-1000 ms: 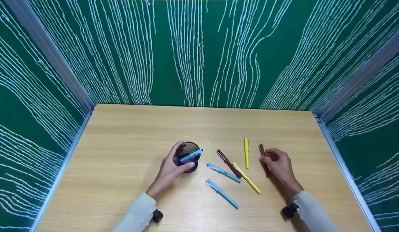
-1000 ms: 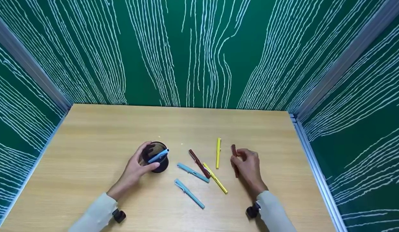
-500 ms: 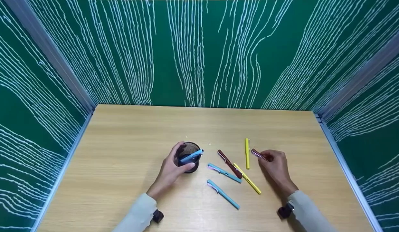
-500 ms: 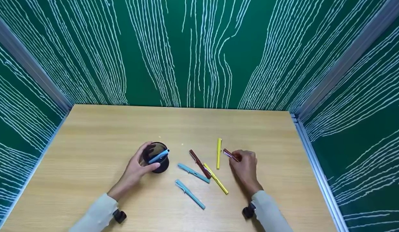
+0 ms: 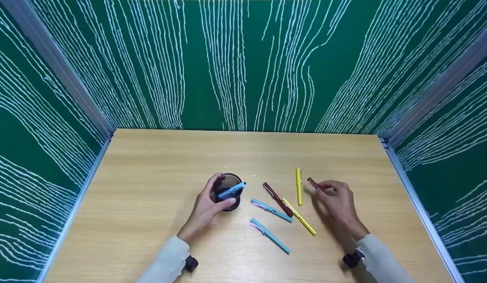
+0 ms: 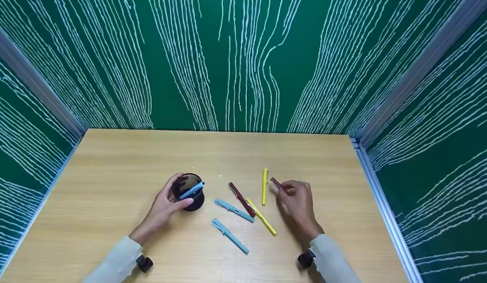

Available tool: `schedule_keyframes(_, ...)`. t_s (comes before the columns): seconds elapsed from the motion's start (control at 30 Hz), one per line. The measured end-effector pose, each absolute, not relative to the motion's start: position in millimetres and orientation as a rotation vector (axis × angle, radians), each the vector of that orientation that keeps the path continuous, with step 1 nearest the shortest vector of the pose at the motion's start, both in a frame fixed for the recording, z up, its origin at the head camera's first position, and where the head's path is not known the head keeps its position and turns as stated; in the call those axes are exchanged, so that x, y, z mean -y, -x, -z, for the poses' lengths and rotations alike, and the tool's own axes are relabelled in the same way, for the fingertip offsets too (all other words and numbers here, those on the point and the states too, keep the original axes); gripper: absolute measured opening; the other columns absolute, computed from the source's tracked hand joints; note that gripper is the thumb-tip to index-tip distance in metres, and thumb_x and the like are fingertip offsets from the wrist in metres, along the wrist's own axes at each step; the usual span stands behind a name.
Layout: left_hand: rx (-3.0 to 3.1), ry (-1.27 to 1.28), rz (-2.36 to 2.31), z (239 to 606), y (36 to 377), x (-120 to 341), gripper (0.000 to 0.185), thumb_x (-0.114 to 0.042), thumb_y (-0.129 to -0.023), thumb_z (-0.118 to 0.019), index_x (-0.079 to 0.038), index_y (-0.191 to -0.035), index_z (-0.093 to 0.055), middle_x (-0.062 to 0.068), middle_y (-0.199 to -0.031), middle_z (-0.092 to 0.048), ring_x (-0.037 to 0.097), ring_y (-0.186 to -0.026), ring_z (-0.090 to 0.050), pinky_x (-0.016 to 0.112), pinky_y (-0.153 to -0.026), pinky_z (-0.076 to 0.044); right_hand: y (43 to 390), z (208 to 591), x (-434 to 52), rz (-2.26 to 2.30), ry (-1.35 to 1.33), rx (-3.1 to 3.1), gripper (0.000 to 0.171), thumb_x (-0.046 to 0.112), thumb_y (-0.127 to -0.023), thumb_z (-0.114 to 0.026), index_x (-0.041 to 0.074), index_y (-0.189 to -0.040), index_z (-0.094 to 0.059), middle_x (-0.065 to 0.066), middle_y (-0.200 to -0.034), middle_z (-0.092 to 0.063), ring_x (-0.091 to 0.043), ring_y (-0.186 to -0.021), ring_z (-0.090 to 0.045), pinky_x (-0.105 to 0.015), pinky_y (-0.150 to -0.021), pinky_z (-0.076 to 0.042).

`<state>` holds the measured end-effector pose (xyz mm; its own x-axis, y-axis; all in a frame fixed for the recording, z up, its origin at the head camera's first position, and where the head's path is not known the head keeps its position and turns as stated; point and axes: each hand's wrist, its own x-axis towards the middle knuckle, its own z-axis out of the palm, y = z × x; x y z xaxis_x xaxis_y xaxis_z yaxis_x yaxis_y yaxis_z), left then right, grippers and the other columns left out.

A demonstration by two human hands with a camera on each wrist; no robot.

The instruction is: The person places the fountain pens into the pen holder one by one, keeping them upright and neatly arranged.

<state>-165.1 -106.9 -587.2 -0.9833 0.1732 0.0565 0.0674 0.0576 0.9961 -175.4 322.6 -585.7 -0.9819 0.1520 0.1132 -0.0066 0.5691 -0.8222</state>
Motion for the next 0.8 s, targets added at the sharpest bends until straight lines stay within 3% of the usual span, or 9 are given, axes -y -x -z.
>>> schedule_keyframes(0.07,-2.242,-0.254,-2.079,587,165,107,0.095,-0.022,-0.09,-0.094,-0.015,-0.168,-0.042,0.013,-0.16,-0.057,0.036,-0.147,-0.053,0.054,-0.127,-0.038,173,581,-319,-1.372,0.092,2.597,0.014,0.005,-0.095,-0.084,0.002,-0.109,-0.082,-0.018,-0.116,-0.076,-0.028,-0.118,-0.058,-0.05,-0.107,-0.042)
schedule_keyframes(0.23,-2.26,-0.27,-2.08,589,165,109,0.091,-0.022,-0.09,-0.093,-0.015,-0.167,-0.044,0.013,-0.16,-0.058,0.037,-0.149,-0.052,0.057,-0.128,-0.034,171,567,-308,-1.327,0.037,2.568,0.011,0.002,-0.094,-0.084,0.003,-0.104,-0.083,-0.013,-0.105,-0.08,-0.022,-0.112,-0.058,-0.049,-0.104,-0.044)
schedule_keyframes(0.5,-2.264,-0.269,-2.069,588,165,108,0.089,-0.023,-0.091,-0.093,-0.019,-0.166,-0.045,0.015,-0.162,-0.056,0.038,-0.15,-0.051,0.058,-0.128,-0.034,163,544,-289,-1.356,0.009,2.55,0.012,0.003,-0.094,-0.085,0.005,-0.106,-0.083,-0.011,-0.108,-0.079,-0.018,-0.112,-0.058,-0.034,-0.101,-0.043)
schedule_keyframes(0.8,-2.253,-0.251,-2.065,585,164,107,0.09,-0.024,-0.091,-0.093,-0.021,-0.167,-0.044,0.016,-0.163,-0.054,0.039,-0.151,-0.049,0.059,-0.129,-0.033,151,523,-268,-1.394,-0.115,2.485,0.016,-0.004,-0.09,-0.087,0.007,-0.102,-0.084,-0.009,-0.105,-0.077,-0.015,-0.109,-0.058,-0.026,-0.098,-0.043)
